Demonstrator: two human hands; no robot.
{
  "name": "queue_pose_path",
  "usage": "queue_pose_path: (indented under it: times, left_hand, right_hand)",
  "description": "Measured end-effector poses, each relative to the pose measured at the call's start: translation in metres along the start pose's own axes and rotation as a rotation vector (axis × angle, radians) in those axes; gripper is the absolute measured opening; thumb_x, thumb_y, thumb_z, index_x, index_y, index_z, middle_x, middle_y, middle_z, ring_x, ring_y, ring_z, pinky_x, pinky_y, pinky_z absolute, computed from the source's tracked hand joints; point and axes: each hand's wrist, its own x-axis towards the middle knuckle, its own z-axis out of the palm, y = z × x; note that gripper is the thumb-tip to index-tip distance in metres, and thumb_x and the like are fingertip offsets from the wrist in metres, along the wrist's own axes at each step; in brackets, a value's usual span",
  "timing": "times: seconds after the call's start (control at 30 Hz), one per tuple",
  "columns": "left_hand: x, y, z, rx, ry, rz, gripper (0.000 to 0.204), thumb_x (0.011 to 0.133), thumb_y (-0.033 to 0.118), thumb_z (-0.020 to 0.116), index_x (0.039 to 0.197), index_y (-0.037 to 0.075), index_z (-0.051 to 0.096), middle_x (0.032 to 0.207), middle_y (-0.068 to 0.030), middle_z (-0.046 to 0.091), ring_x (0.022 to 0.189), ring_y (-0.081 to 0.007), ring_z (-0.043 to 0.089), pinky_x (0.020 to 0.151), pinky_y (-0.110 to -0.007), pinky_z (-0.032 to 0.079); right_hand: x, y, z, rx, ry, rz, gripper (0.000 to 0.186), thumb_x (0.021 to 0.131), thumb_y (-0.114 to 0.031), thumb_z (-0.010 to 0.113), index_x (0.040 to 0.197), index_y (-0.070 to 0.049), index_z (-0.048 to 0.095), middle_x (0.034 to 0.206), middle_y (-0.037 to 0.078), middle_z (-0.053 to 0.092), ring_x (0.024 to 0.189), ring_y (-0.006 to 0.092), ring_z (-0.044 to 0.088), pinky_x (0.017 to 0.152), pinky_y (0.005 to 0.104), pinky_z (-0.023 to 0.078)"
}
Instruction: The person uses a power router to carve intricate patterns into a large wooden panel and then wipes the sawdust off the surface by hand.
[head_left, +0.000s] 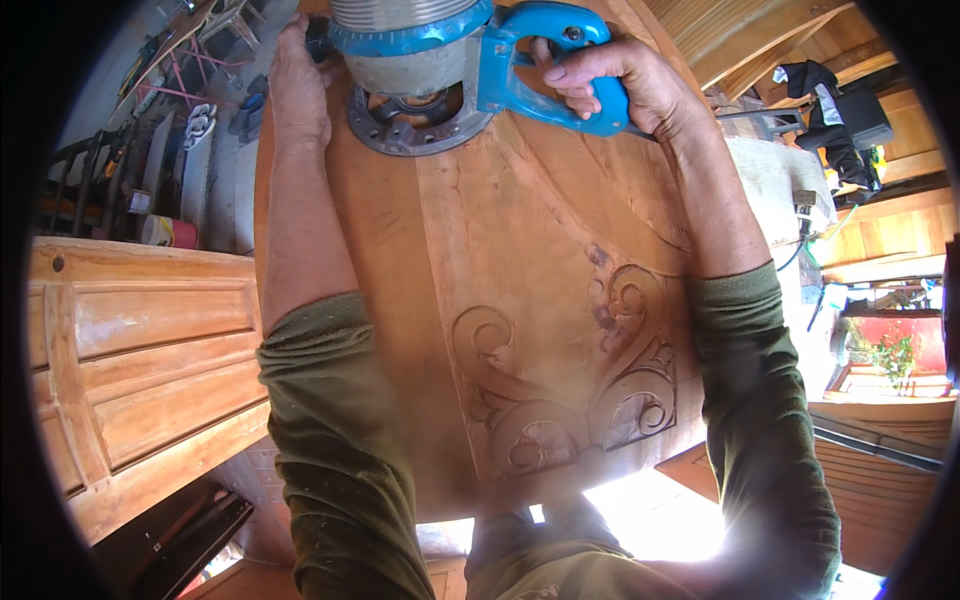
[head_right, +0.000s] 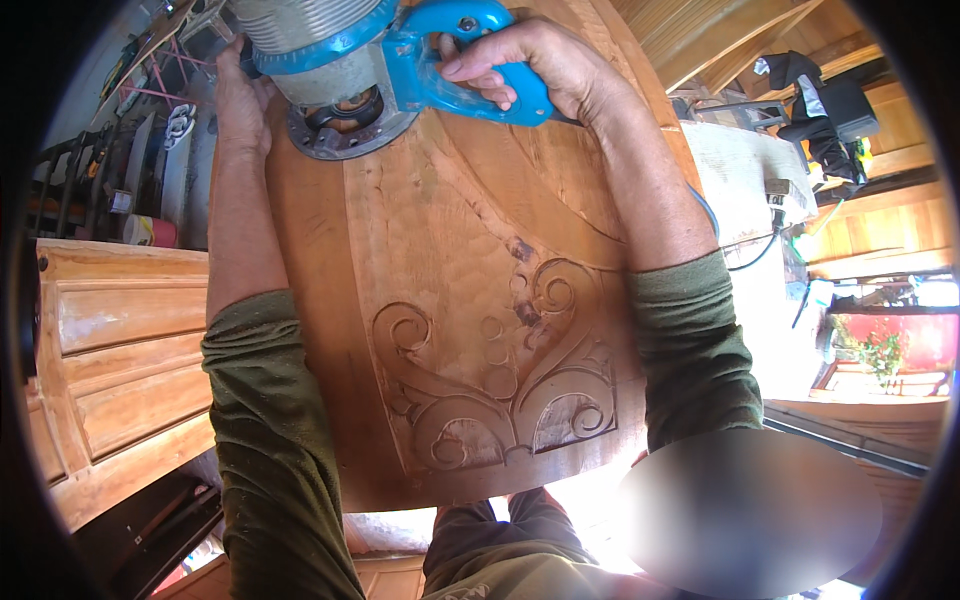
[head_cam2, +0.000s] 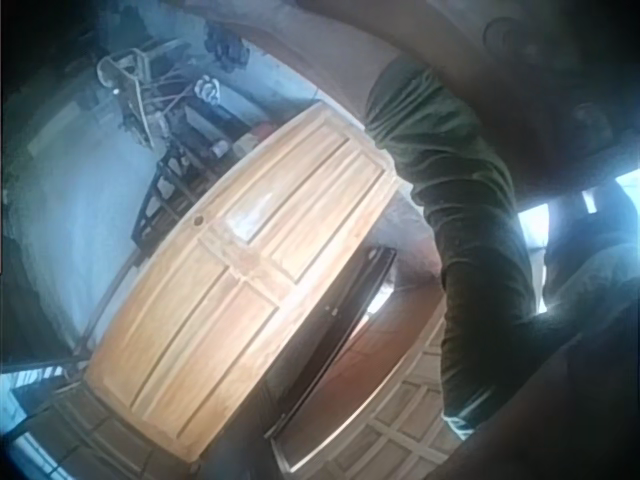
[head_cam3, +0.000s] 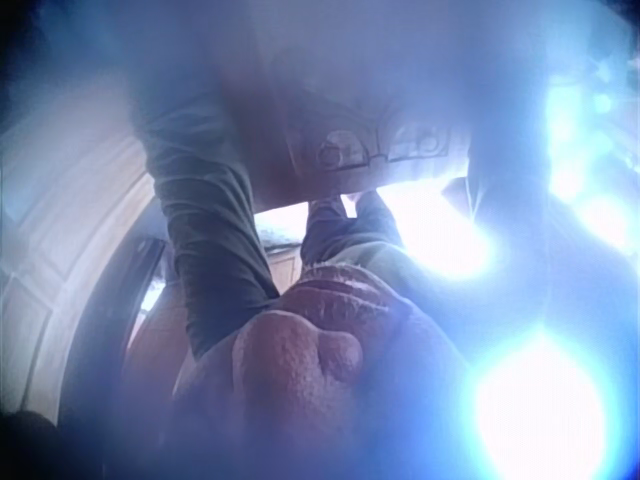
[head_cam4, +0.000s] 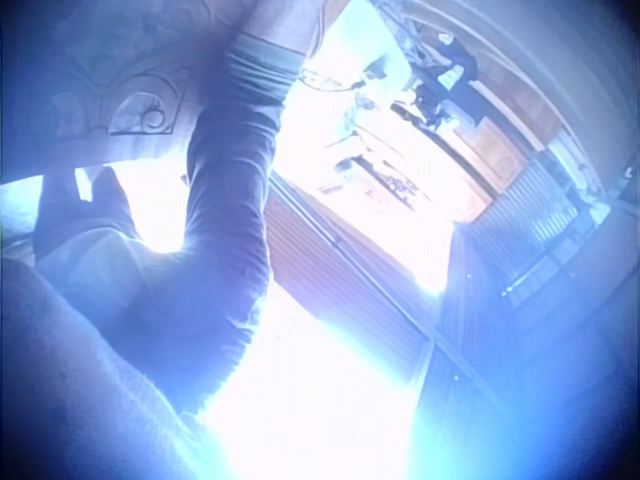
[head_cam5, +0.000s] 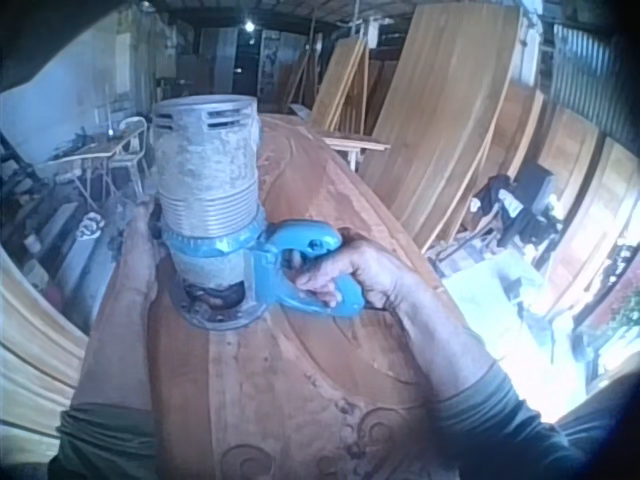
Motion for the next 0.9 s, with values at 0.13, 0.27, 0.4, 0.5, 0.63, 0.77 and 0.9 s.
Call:
queue_pose_path:
  times: [0.13, 0.27, 0.4, 0.5, 0.63, 0.77, 0.9]
  left_hand:
    - [0.001, -0.002, 0.001, -0.006, 0.048, 0.025, 0.067, 0.102, 0.047, 0.054, 0.152, 0.002, 0.048, 0.149, -0.0112, 0.055, 0.126, -0.0268, 0.061, 0.106, -0.044, 0.048]
    - [-0.007, 0.003, 0.006, -0.009, 0.052, 0.013, 0.065, 0.103, 0.049, 0.052, 0.151, 0.005, 0.053, 0.142, -0.0129, 0.058, 0.124, -0.0258, 0.059, 0.103, -0.041, 0.05]
    - [-0.009, 0.003, 0.005, 0.006, 0.062, 0.038, 0.067, 0.104, 0.048, 0.051, 0.155, 0.004, 0.051, 0.147, -0.0135, 0.058, 0.131, -0.0264, 0.056, 0.11, -0.043, 0.046]
    - [-0.009, 0.003, 0.003, 0.034, 0.083, 0.068, 0.069, 0.104, 0.049, 0.052, 0.155, 0.002, 0.051, 0.15, -0.0142, 0.057, 0.134, -0.0273, 0.055, 0.115, -0.042, 0.042]
    - [-0.009, 0.002, -0.001, 0.151, 0.069, 0.405, 0.083, 0.102, 0.053, 0.062, 0.158, -0.004, 0.041, 0.155, -0.015, 0.052, 0.14, -0.0298, 0.05, 0.119, -0.041, 0.037]
    - [-0.058, 0.045, 0.032, 0.329, -0.071, 0.723, 0.1, 0.098, 0.062, 0.066, 0.163, -0.002, 0.025, 0.158, -0.0201, 0.043, 0.139, -0.0301, 0.047, 0.115, -0.043, 0.04]
    - [-0.085, 0.062, 0.049, 0.617, -0.081, 0.634, 0.127, 0.078, 0.04, 0.094, 0.164, -0.001, 0.01, 0.159, -0.027, 0.034, 0.144, -0.0346, 0.043, 0.118, -0.044, 0.042]
  right_hand:
    - [-0.002, 0.002, -0.001, -0.022, -0.011, -0.032, 0.022, 0.087, -0.02, 0.078, 0.092, -0.006, 0.062, 0.065, -0.002, 0.051, 0.055, 0.0071, 0.047, 0.057, 0.0242, 0.038]
    - [-0.002, 0.005, -0.007, -0.034, -0.016, -0.046, 0.018, 0.088, -0.021, 0.079, 0.091, -0.007, 0.069, 0.061, -0.001, 0.054, 0.055, 0.009, 0.051, 0.057, 0.0253, 0.041]
    - [-0.003, 0.005, -0.007, -0.034, -0.012, -0.037, 0.019, 0.087, -0.021, 0.08, 0.091, -0.006, 0.069, 0.061, -0.001, 0.055, 0.055, 0.0094, 0.05, 0.057, 0.0261, 0.041]
    - [-0.005, 0.0, -0.002, -0.043, -0.003, -0.035, 0.019, 0.085, -0.02, 0.079, 0.093, -0.005, 0.071, 0.061, 0.0, 0.054, 0.056, 0.01, 0.051, 0.059, 0.0265, 0.04]
    - [-0.006, -0.004, 0.003, -0.001, 0.012, 0.029, 0.022, 0.082, -0.019, 0.079, 0.096, -0.003, 0.073, 0.062, 0.002, 0.055, 0.058, 0.0109, 0.051, 0.062, 0.0269, 0.04]
    - [-0.009, -0.008, -0.002, 0.008, 0.053, 0.026, 0.023, 0.082, -0.018, 0.078, 0.097, -0.002, 0.073, 0.064, 0.003, 0.056, 0.058, 0.0112, 0.051, 0.062, 0.0273, 0.041]
    - [-0.007, -0.003, -0.004, -0.035, 0.072, 0.089, 0.026, 0.081, -0.016, 0.076, 0.101, 0.001, 0.074, 0.063, 0.003, 0.056, 0.056, 0.0112, 0.051, 0.065, 0.0277, 0.044]
